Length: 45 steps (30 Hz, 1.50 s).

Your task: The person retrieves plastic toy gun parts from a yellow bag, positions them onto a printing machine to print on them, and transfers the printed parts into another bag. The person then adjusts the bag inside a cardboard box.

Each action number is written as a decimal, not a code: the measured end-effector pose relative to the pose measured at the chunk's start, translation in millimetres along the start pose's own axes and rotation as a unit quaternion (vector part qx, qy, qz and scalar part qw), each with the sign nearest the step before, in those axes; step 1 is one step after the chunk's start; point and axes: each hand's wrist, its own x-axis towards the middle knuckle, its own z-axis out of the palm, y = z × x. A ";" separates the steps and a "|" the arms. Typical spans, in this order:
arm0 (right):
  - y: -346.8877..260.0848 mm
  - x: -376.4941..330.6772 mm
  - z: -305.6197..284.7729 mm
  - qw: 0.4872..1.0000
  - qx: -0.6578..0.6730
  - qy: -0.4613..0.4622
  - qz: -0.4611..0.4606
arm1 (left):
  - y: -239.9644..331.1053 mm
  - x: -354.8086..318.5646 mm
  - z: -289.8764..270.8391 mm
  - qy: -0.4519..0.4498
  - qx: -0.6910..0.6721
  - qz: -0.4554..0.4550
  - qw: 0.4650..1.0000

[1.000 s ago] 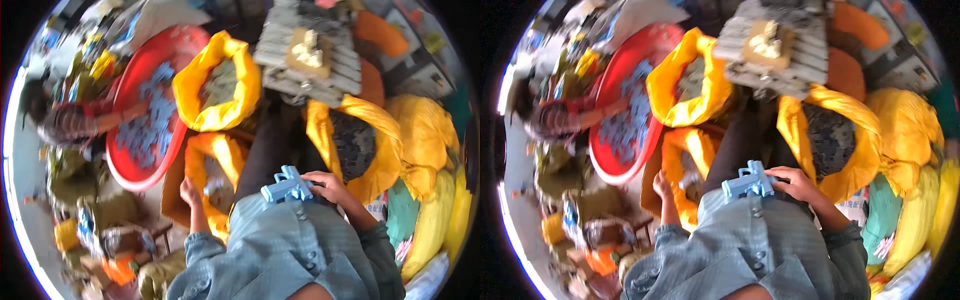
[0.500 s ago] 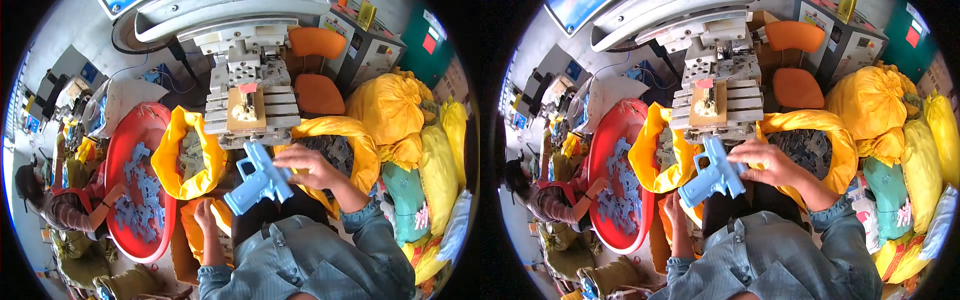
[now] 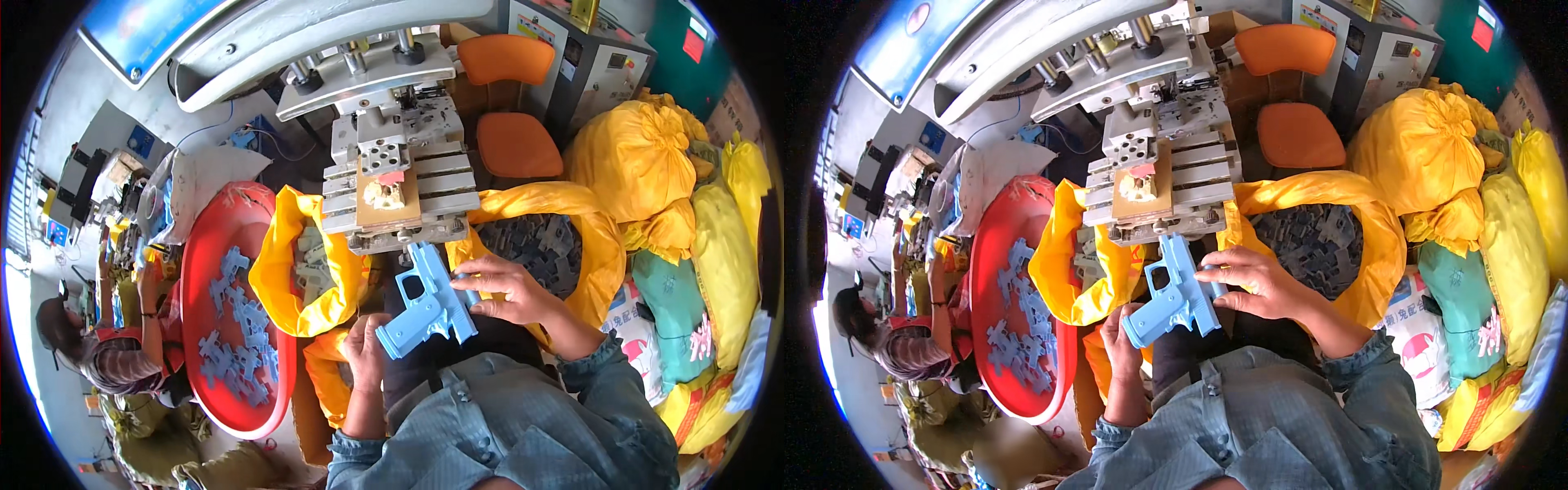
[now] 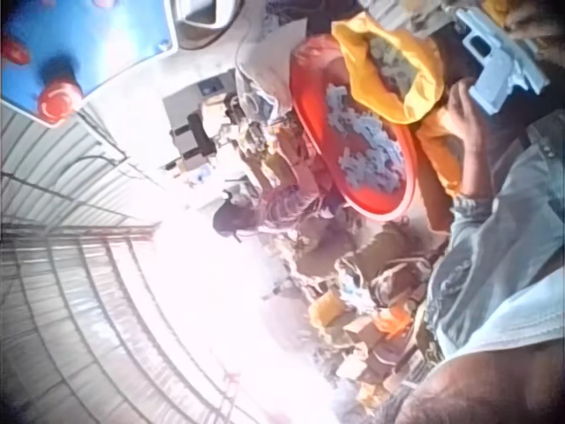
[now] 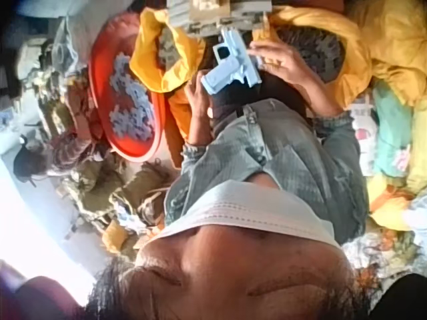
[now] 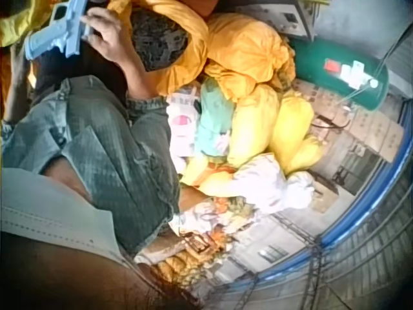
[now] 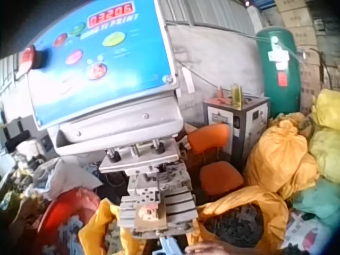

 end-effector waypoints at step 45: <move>69.8 118.4 -5.3 0.929 -0.339 0.145 -0.019 | 92.9 172.3 42.6 0.100 0.379 0.347 0.852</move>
